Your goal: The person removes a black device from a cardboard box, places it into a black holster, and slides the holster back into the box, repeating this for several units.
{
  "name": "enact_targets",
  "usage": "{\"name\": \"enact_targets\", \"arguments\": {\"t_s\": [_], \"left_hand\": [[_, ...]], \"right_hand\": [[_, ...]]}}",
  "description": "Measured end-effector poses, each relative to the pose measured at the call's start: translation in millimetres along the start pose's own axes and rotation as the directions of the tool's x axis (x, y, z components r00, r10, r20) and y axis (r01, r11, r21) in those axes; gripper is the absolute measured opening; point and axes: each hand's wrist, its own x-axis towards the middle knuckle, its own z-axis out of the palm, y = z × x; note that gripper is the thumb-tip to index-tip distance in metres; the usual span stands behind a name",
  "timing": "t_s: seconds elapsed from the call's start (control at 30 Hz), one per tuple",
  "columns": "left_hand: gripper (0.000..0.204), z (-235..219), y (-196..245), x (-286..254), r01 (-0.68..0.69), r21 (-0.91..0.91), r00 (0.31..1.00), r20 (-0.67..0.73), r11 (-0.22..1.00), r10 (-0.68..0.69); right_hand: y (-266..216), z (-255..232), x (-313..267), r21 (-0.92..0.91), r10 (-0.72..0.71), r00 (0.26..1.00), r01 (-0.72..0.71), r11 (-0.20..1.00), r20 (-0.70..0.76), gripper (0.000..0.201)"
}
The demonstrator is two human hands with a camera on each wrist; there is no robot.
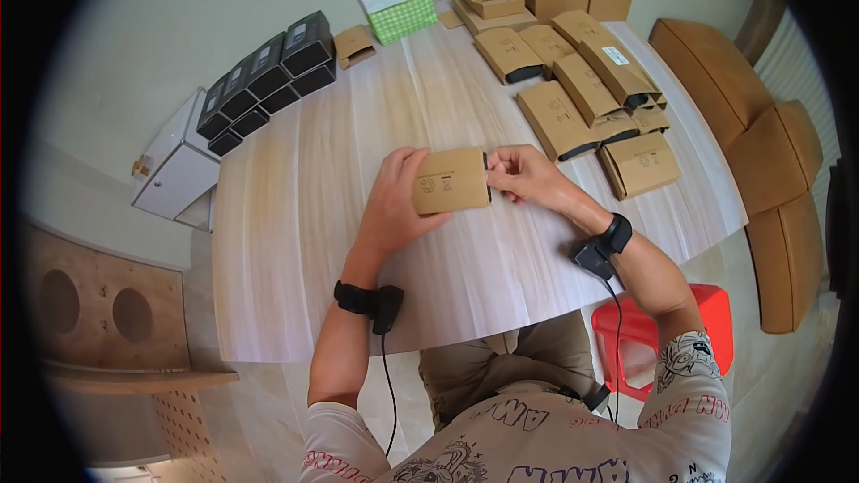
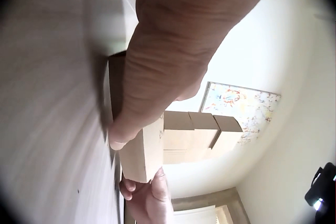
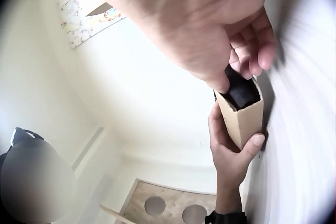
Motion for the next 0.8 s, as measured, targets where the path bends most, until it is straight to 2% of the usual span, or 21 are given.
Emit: {"name": "enact_targets", "arguments": {"t_s": [0.07, 0.13, 0.23, 0.3, 0.43, 0.47, 0.67, 0.77, 0.8], "left_hand": [[0.098, 0, 4, 1, -0.049, 0.042, 0.998, 0.036, 0.998, 0.047], [0.097, -1, 1, 0, -0.039, 0.032, 0.999, 0.039, 0.999, 0.038], [0.097, -2, -3, -1, -0.018, 0.017, 0.999, 0.037, 1.000, 0.018], [0.097, -6, -11, -1, -0.009, 0.022, 1.000, 0.019, 1.000, 0.009], [0.097, -19, -26, -5, 0.069, 0.091, 0.997, -0.023, 0.993, -0.067], [0.097, -20, -28, -6, 0.102, 0.105, 0.995, -0.025, 0.989, -0.100], [0.097, -19, -29, -7, 0.101, 0.099, 0.995, -0.009, 0.990, -0.100], [0.097, -19, -27, -6, 0.091, 0.074, 0.996, 0.004, 0.993, -0.091], [0.097, -18, -26, -6, 0.090, 0.074, 0.996, 0.005, 0.993, -0.091]], "right_hand": [[3, 4, 0, -0.091, -0.020, 1.000, 0.020, 0.996, 0.001, 0.031], [-3, 7, 1, -0.119, -0.024, 1.000, 0.024, 0.993, 0.002, 0.031], [-4, 11, 2, -0.042, 0.069, 0.995, -0.073, 0.996, -0.078, 0.025], [-11, 10, 2, 0.089, 0.049, 0.978, -0.031, 0.996, -0.204, 0.020], [-5, -7, 8, 0.182, 0.033, 0.959, 0.019, 0.983, -0.282, 0.018], [-5, -8, 9, 0.179, 0.032, 0.959, 0.019, 0.984, -0.281, 0.018], [2, -10, 10, 0.121, 0.000, 0.959, 0.036, 0.992, -0.284, 0.024], [-1, -11, 9, 0.119, -0.004, 0.970, 0.034, 0.992, -0.244, 0.026], [-1, -10, 8, 0.118, -0.005, 0.982, 0.028, 0.993, -0.189, 0.028]]}}
